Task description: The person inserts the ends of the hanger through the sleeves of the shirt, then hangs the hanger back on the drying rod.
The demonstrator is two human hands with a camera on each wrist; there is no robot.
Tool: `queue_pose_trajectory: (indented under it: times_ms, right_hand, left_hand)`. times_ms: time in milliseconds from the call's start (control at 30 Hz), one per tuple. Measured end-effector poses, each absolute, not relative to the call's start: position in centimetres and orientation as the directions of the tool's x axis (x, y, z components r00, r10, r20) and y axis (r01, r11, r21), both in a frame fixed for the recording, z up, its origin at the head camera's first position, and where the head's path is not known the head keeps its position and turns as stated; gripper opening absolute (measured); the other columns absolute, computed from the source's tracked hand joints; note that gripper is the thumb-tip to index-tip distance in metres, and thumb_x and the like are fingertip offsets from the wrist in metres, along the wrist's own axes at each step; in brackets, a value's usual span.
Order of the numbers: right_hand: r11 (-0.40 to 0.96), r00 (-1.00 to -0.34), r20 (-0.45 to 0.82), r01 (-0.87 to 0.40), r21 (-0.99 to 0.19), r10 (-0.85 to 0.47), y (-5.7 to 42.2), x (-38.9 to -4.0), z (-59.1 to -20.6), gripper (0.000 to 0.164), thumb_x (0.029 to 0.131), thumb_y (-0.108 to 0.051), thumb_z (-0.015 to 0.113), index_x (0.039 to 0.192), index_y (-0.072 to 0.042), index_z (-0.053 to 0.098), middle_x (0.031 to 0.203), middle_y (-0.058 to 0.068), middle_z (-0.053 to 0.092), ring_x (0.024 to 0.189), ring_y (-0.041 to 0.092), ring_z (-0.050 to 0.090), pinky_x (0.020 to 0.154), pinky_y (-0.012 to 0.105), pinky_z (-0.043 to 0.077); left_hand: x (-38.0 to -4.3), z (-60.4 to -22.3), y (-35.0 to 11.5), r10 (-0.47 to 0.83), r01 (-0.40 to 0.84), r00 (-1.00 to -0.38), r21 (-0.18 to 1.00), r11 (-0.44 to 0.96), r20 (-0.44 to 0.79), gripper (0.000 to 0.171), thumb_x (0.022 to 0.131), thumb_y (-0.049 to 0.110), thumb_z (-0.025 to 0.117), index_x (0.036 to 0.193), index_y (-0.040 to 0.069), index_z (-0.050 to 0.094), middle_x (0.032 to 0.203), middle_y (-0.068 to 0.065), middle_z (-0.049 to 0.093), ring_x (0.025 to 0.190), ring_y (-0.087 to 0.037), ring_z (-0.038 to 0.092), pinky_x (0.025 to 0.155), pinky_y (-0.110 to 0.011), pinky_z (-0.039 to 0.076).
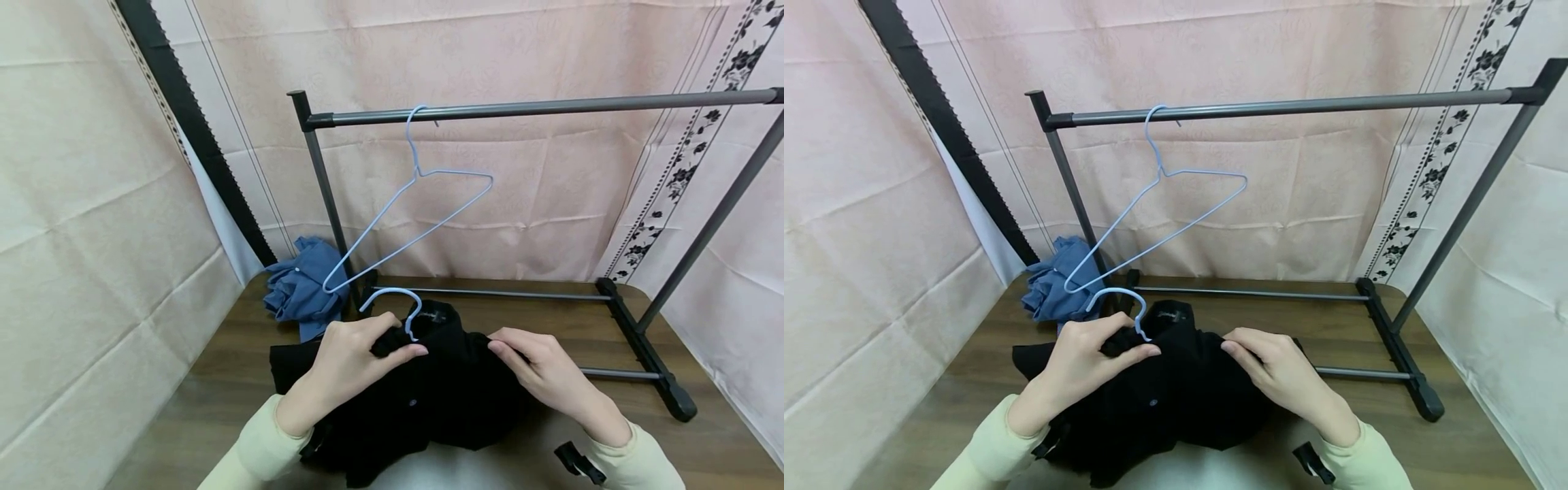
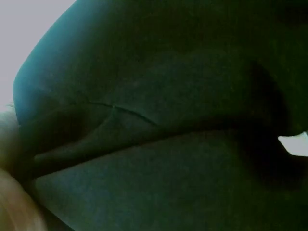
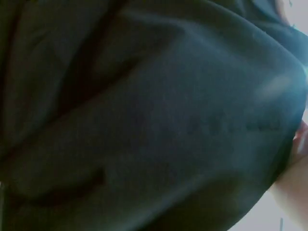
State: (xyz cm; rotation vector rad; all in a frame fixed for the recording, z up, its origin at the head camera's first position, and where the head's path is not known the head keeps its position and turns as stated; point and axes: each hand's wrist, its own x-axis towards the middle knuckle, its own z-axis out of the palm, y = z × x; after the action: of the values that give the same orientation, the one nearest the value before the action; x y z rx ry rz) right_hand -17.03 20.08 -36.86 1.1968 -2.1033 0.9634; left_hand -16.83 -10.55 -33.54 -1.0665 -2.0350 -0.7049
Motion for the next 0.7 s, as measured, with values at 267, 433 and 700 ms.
queue_pose_trajectory:
  times_ms: [267, 433, 700]
  right_hand:
    - [0.379, -0.547, 0.673, -0.835, -0.398, -0.498, 18.1, -16.2, -36.3, 0.026, 0.1, 0.006, 0.055, 0.097, -0.02, 0.058, 0.074, -0.013, 0.042, 0.063, -0.002, 0.041, 0.057, 0.015, 0.037]
    - [0.393, -0.58, 0.657, -0.813, -0.429, -0.482, 17.5, -15.6, -36.4, 0.024, 0.103, 0.005, 0.046, 0.11, -0.016, 0.056, 0.069, -0.015, 0.039, 0.06, -0.003, 0.041, 0.057, 0.014, 0.038]
    - [0.398, -0.608, 0.647, -0.793, -0.462, -0.461, 17.0, -15.0, -36.2, 0.024, 0.111, -0.027, 0.038, 0.123, -0.014, 0.055, 0.088, -0.012, 0.061, 0.072, 0.001, 0.055, 0.065, 0.02, 0.047]
  left_hand:
    - [-16.7, -33.7, -9.6, 0.46, 0.858, -0.395, 0.139, 0.495, 0.795, 0.034, 0.09, 0.048, 0.073, 0.089, 0.016, 0.063, 0.069, 0.011, 0.064, 0.048, 0.005, 0.039, 0.045, -0.009, 0.028]
    - [-16.6, -33.7, -9.4, 0.473, 0.849, -0.413, 0.14, 0.51, 0.778, 0.035, 0.089, 0.05, 0.073, 0.088, 0.016, 0.062, 0.068, 0.012, 0.063, 0.048, 0.005, 0.038, 0.044, -0.01, 0.025]
    - [-16.5, -33.7, -9.3, 0.469, 0.839, -0.445, 0.171, 0.517, 0.763, 0.038, 0.089, 0.052, 0.073, 0.09, 0.015, 0.063, 0.07, 0.011, 0.065, 0.048, 0.005, 0.039, 0.044, -0.01, 0.026]
